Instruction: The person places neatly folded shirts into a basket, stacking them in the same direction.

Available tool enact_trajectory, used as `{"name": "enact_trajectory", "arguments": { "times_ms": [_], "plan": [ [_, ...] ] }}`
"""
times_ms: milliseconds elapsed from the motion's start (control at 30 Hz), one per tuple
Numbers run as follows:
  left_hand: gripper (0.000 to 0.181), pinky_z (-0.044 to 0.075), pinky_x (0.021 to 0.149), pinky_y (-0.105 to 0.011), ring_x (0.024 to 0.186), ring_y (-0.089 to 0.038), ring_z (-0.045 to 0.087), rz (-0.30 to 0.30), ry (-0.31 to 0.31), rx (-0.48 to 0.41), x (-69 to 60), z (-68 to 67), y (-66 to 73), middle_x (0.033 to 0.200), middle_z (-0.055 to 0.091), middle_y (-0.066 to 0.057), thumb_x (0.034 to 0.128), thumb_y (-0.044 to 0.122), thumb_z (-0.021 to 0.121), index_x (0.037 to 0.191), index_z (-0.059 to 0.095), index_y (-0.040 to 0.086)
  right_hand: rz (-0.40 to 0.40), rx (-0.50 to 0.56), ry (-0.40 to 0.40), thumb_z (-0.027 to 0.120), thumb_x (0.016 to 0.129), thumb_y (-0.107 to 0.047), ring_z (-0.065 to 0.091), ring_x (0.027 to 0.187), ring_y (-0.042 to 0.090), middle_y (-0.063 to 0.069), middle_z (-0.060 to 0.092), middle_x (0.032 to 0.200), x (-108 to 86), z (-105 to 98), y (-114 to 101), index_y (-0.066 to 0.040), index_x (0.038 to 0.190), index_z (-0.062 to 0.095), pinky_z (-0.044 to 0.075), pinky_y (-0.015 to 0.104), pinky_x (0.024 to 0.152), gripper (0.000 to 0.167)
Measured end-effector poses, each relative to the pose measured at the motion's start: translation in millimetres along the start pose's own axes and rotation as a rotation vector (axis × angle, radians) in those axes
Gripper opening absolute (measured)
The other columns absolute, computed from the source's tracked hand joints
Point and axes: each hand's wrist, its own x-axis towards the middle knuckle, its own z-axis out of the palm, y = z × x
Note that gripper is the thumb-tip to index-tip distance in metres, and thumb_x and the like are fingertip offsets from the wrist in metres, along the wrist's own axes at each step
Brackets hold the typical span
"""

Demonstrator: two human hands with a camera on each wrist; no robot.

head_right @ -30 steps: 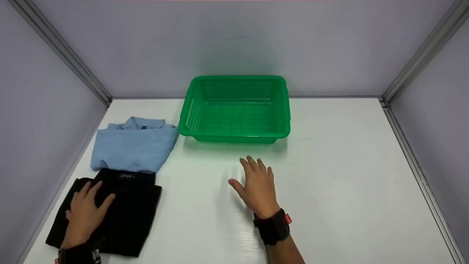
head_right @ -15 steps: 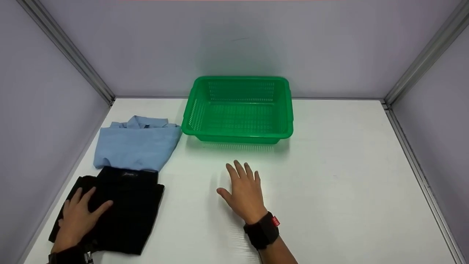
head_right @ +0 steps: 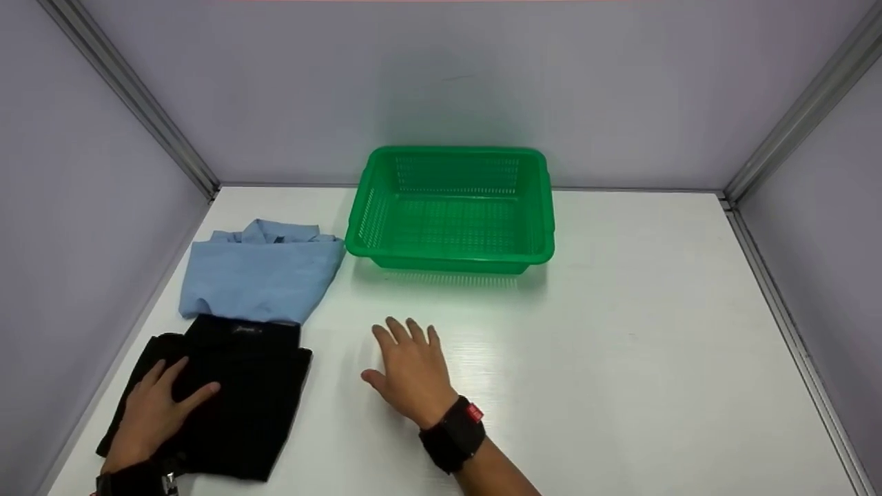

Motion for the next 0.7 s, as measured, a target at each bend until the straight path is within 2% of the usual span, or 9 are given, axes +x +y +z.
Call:
{"name": "enact_trajectory", "arguments": {
  "times_ms": [100, 200, 367, 700],
  "plan": [
    [0.103, 0.018, 0.105, -0.094, 0.151, -0.071, 0.005, 0.004, 0.013, 0.001, 0.7, -0.7, -0.9, 0.171, 0.005, -0.036, 0.0965, 0.069, 0.062, 0.166, 0.024, 0.003, -0.044, -0.023, -0.054, 0.077, 0.097, -0.042, 0.053, 0.144, 0.042, 0.015, 0.056, 0.156, 9.5, 13.4, -21.0, -0.011, 0.151, 0.057, 0.041, 0.067, 0.117, 0.065],
    [0.102, 0.019, 0.105, -0.094, 0.151, -0.071, 0.006, 0.004, 0.022, 0.001, 1.1, 0.3, -0.9, 0.171, 0.007, -0.036, 0.0962, 0.068, 0.063, 0.166, 0.026, 0.003, -0.112, -0.108, -0.096, 0.075, 0.097, -0.044, 0.054, 0.144, 0.037, 0.011, 0.057, 0.157, 15.9, 31.9, -41.7, -0.015, 0.151, 0.056, 0.044, 0.061, 0.117, 0.064],
    [0.1, 0.019, 0.105, -0.093, 0.151, -0.07, 0.005, 0.0, 0.027, -0.002, 2.2, 2.0, 0.1, 0.171, 0.007, -0.036, 0.0966, 0.064, 0.065, 0.166, 0.027, 0.002, -0.244, -0.273, -0.092, 0.077, 0.095, -0.044, 0.059, 0.139, 0.029, 0.005, 0.06, 0.152, 20.8, 58.1, -69.5, -0.019, 0.146, 0.06, 0.05, 0.052, 0.113, 0.06],
    [0.101, 0.021, 0.107, -0.092, 0.151, -0.07, 0.006, -0.003, 0.034, 0.017, 0.8, 2.3, -2.3, 0.171, 0.007, -0.036, 0.0961, 0.067, 0.065, 0.165, 0.028, 0.003, -0.445, -0.291, -0.131, 0.073, 0.1, -0.041, 0.055, 0.144, 0.025, 0.004, 0.057, 0.156, 31.3, 75.9, -109.6, -0.019, 0.148, 0.059, 0.048, 0.038, 0.118, 0.055]
  ]
}}
